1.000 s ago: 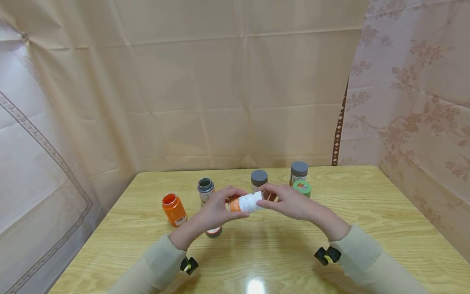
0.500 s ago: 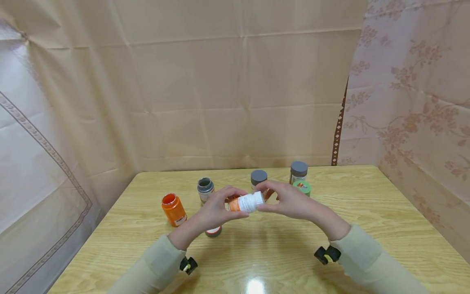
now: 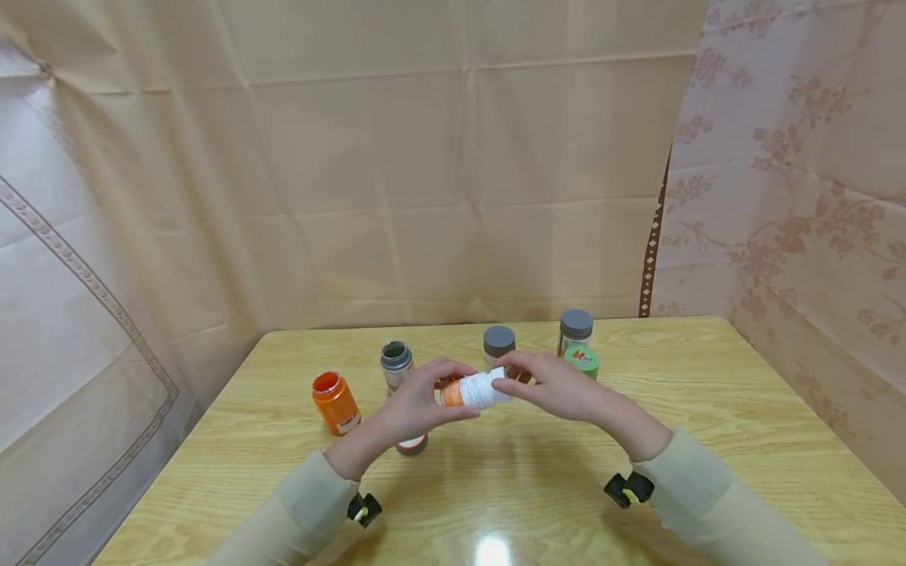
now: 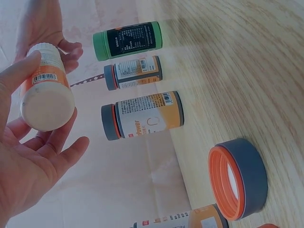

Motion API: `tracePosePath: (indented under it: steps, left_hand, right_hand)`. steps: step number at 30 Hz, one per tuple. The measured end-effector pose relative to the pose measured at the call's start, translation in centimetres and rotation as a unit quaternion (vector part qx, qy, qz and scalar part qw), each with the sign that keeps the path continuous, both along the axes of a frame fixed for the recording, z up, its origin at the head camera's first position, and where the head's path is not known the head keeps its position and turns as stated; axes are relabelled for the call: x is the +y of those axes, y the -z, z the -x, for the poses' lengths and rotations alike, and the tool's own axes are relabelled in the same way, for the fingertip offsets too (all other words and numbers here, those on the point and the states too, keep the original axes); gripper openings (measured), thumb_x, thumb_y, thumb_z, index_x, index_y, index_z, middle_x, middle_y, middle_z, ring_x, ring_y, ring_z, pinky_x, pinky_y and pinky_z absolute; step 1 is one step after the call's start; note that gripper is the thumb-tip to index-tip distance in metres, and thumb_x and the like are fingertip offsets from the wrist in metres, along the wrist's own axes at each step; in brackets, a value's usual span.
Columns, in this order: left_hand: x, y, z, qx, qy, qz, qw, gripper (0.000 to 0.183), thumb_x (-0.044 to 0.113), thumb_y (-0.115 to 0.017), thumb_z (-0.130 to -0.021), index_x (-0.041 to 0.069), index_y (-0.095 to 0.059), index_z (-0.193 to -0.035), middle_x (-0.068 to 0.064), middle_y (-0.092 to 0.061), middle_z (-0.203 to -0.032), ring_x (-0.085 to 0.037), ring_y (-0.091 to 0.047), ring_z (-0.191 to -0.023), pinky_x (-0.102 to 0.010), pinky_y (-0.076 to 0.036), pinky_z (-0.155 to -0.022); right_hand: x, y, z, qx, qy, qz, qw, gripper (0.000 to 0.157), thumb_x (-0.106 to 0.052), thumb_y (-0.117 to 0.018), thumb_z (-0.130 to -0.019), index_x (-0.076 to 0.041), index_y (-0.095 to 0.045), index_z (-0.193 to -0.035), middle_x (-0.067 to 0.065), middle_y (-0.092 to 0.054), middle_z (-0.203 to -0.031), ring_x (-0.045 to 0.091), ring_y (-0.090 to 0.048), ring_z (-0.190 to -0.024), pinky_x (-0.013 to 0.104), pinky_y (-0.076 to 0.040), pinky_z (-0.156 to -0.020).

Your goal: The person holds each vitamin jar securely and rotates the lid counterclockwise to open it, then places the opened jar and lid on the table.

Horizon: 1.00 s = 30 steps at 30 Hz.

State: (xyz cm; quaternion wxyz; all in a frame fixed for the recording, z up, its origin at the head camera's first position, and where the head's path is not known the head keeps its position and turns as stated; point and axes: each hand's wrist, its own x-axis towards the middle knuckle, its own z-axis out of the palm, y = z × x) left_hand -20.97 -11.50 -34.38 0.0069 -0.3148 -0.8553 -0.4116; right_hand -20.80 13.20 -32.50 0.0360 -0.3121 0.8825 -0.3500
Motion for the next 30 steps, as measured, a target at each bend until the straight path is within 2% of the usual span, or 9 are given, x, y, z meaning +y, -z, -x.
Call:
tracePosePath:
  steps: [7, 13, 18, 20, 25, 30]
  left_hand:
    - [-0.03, 0.0, 0.04, -0.001, -0.004, 0.006, 1.0, 0.045, 0.023, -0.084, -0.078, 0.015, -0.065, -0.118, 0.007, -0.059, -0.109, -0.013, -0.056, -0.092, -0.032, -0.052, -0.081]
    - [-0.06, 0.03, -0.01, -0.009, -0.005, 0.007, 0.9999, 0.045, 0.025, -0.084, -0.078, 0.016, -0.065, -0.118, 0.007, -0.059, -0.109, -0.013, -0.056, -0.093, -0.03, -0.051, -0.081]
    - [-0.1, 0.18, 0.04, -0.005, -0.001, -0.001, 1.0, 0.045, 0.023, -0.084, -0.077, 0.015, -0.065, -0.117, 0.006, -0.059, -0.108, -0.014, -0.056, -0.093, -0.037, -0.052, -0.082]
    - [-0.13, 0.24, 0.08, -0.002, -0.001, 0.0, 1.0, 0.045, 0.023, -0.084, -0.077, 0.015, -0.065, -0.117, 0.007, -0.059, -0.107, -0.013, -0.056, -0.092, -0.036, -0.052, -0.082]
    - [-0.18, 0.3, 0.11, 0.001, -0.003, 0.005, 1.0, 0.045, 0.024, -0.084, -0.078, 0.016, -0.065, -0.117, 0.008, -0.059, -0.106, -0.011, -0.057, -0.092, -0.029, -0.051, -0.081]
    - [-0.17, 0.28, 0.09, 0.001, -0.003, 0.006, 1.0, 0.045, 0.024, -0.084, -0.077, 0.016, -0.065, -0.117, 0.008, -0.059, -0.107, -0.011, -0.057, -0.093, -0.029, -0.051, -0.082]
  right_hand:
    - [-0.04, -0.1, -0.08, 0.008, -0.012, 0.007, 1.0, 0.041, -0.037, -0.068, -0.091, -0.01, -0.062, -0.122, -0.003, -0.063, -0.091, 0.017, -0.06, -0.082, 0.029, -0.051, -0.064]
    - [-0.03, -0.09, -0.18, 0.027, -0.008, -0.001, 1.0, 0.043, -0.034, -0.075, -0.086, -0.015, -0.061, -0.123, -0.005, -0.063, -0.1, 0.018, -0.059, -0.091, 0.035, -0.049, -0.072]
    - [-0.2, -0.2, -0.4, 0.026, 0.004, 0.005, 1.0, 0.046, -0.039, -0.069, -0.09, -0.014, -0.058, -0.127, -0.002, -0.062, -0.113, 0.019, -0.06, -0.097, 0.036, -0.05, -0.074]
    - [-0.22, -0.19, -0.43, 0.018, 0.009, 0.008, 1.0, 0.046, -0.041, -0.063, -0.094, -0.012, -0.057, -0.128, 0.001, -0.062, -0.117, 0.021, -0.06, -0.099, 0.035, -0.051, -0.074]
    - [-0.19, -0.06, -0.22, -0.003, 0.011, -0.003, 1.0, 0.044, -0.042, -0.051, -0.1, -0.01, -0.058, -0.128, 0.002, -0.064, -0.109, 0.019, -0.06, -0.095, 0.035, -0.051, -0.074]
    - [-0.2, 0.23, -0.05, -0.017, -0.005, -0.007, 1.0, 0.043, -0.042, -0.051, -0.101, -0.008, -0.06, -0.125, -0.001, -0.064, -0.096, 0.02, -0.06, -0.085, 0.033, -0.05, -0.068]
